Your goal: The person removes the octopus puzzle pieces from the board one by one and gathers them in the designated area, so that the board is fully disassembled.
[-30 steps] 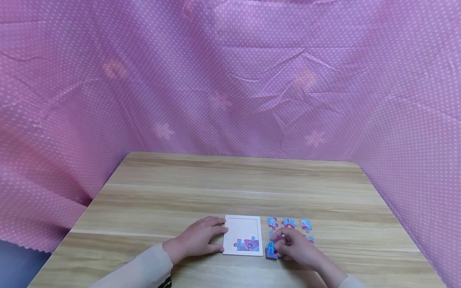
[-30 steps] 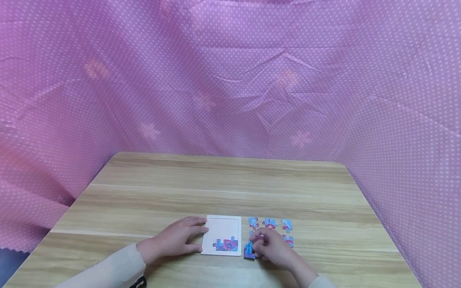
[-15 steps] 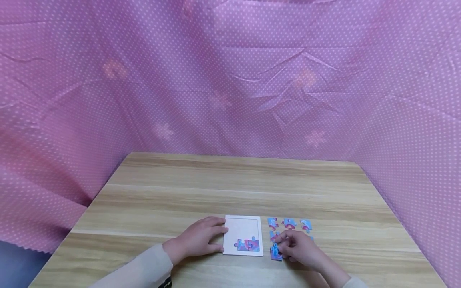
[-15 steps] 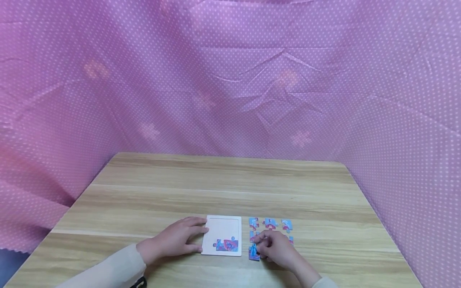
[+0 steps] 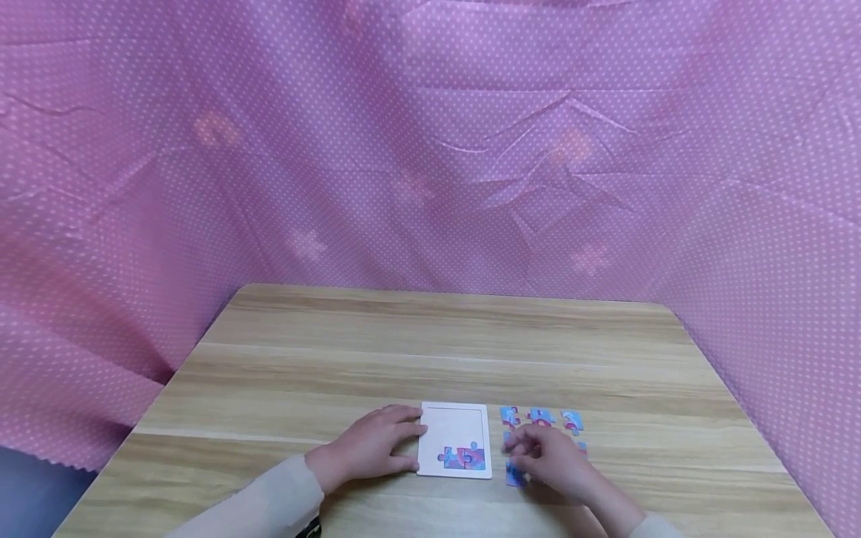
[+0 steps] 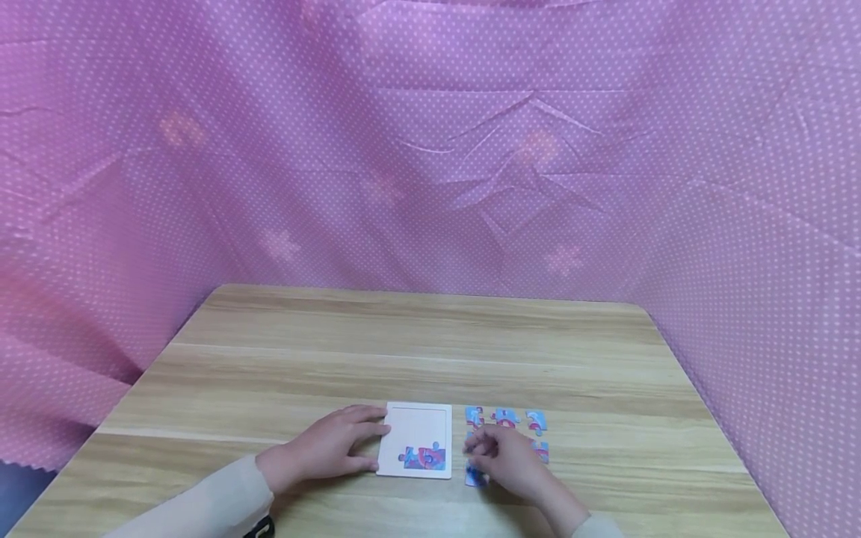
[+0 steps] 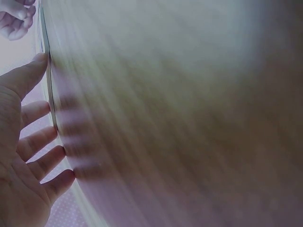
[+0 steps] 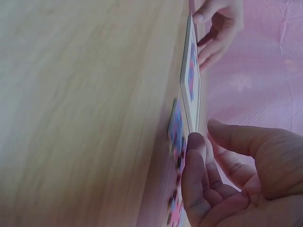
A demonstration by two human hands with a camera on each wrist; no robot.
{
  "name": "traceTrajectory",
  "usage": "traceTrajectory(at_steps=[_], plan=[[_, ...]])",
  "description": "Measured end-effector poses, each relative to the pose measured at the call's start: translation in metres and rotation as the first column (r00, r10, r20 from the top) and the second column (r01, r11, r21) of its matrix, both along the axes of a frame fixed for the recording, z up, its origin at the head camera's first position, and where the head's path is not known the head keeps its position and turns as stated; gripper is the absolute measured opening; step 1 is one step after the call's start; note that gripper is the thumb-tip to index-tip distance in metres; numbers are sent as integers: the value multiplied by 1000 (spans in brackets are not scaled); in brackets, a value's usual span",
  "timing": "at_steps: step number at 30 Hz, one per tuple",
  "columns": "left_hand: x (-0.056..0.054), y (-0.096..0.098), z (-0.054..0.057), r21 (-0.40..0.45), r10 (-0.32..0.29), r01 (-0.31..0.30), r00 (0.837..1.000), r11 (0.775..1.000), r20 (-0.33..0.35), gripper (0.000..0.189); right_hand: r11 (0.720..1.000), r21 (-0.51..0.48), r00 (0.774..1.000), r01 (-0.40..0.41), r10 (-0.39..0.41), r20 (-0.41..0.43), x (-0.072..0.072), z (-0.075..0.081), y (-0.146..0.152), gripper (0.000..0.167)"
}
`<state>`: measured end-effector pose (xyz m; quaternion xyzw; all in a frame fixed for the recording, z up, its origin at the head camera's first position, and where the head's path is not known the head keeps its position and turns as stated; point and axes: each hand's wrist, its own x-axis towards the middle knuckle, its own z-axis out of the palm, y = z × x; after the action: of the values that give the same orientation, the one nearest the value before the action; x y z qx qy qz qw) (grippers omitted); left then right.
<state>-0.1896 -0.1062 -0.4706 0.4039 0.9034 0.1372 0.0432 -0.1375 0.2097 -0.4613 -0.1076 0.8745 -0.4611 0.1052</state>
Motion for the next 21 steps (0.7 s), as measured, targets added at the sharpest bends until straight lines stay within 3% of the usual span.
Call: traceTrajectory(at_steps=[3,9,21], plan=[[0,0,-1,-6,3,-3,1000,1000,7,54,1000,18,999,-24,25,-46,-3,-1,-11,16],[0,-1,-1,-17,11,-10,1000,1000,26,55,999,-7,998,-49,49,-31,-6,1,-38,20],[0,-2,-4,13,-18,18,999,1000,-30,55,997,34,997,-70,71,-32,-11,-2,-63,27]])
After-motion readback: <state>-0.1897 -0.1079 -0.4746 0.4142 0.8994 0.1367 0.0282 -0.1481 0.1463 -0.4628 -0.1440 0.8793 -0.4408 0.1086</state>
